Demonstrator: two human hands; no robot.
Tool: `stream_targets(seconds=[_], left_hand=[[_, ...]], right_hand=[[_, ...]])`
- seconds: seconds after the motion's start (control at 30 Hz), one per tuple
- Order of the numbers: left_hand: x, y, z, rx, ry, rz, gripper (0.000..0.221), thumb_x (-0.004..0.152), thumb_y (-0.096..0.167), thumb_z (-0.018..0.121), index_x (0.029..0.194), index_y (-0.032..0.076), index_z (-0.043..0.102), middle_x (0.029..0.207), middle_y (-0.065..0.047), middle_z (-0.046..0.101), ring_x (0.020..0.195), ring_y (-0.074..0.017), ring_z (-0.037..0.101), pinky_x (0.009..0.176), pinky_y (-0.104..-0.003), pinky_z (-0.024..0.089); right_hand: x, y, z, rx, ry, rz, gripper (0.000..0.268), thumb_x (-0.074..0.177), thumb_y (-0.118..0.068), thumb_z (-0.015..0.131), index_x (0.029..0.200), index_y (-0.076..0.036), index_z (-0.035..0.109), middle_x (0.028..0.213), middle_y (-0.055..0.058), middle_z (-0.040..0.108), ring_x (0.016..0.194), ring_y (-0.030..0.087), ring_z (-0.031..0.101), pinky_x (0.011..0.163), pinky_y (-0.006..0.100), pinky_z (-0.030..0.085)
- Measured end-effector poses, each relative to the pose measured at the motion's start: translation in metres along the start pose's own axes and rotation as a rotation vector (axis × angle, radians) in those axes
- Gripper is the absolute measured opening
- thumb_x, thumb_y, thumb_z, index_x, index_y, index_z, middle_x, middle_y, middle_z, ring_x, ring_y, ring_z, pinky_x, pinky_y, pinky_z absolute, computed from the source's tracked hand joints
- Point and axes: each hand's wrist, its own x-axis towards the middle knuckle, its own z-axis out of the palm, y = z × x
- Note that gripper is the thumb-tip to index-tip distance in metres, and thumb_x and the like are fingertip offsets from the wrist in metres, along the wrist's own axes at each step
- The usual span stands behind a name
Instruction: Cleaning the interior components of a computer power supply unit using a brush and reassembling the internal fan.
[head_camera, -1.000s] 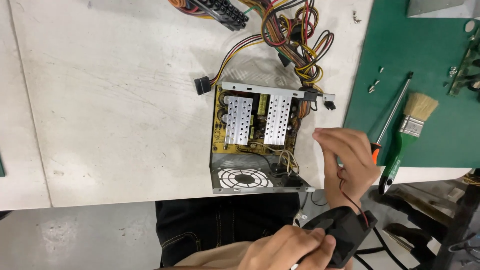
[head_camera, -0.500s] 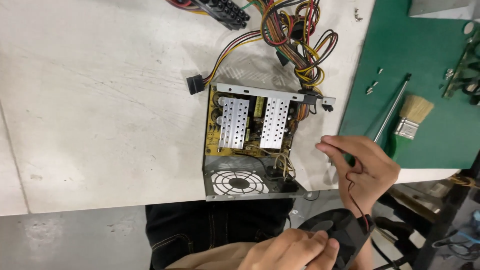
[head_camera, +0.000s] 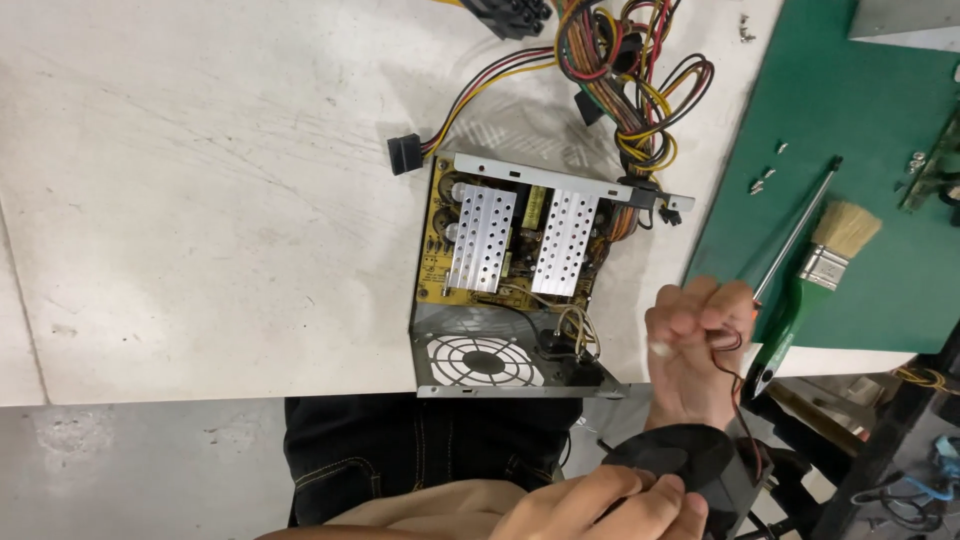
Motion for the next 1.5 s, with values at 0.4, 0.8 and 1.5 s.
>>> stream_targets(seconds=[0.4, 0.8, 1.5], left_hand=[[-0.011, -0.004, 0.021, 0.020, 0.135, 0.053, 0.013, 0.086, 0.025, 0.080, 0.091, 0.021, 0.069, 0.080, 0.004, 0.067, 0.052, -0.0079, 0.065, 0.046, -0.021, 0.060], [-0.016, 0.007, 0.011, 0.039, -0.051, -0.090, 0.013, 0.089, 0.038, 0.079, 0.090, 0.027, 0.072, 0.074, 0.011, 0.066, 0.052, -0.0061, 0.064, 0.043, -0.025, 0.053], [0.020, -0.113, -0.018, -0.403, -0.859, -0.010, 0.032, 0.104, 0.042, 0.062, 0.097, 0.012, 0.071, 0.083, -0.005, 0.073, 0.076, -0.0178, 0.072, 0.067, -0.031, 0.049]], right_hand=[[0.008, -0.002, 0.015, 0.562, -0.012, 0.085, 0.013, 0.100, 0.003, 0.064, 0.101, -0.009, 0.060, 0.085, 0.003, 0.066, 0.069, 0.008, 0.058, 0.066, 0.014, 0.056], [-0.003, -0.008, 0.012, -0.313, 0.293, -0.100, 0.025, 0.093, 0.009, 0.068, 0.099, -0.008, 0.050, 0.083, 0.012, 0.066, 0.071, 0.018, 0.072, 0.062, 0.023, 0.065], [0.019, -0.066, 0.031, -1.060, -0.576, -0.297, 0.028, 0.094, 0.010, 0.045, 0.107, 0.001, 0.068, 0.110, 0.013, 0.069, 0.099, 0.029, 0.062, 0.081, 0.039, 0.049]])
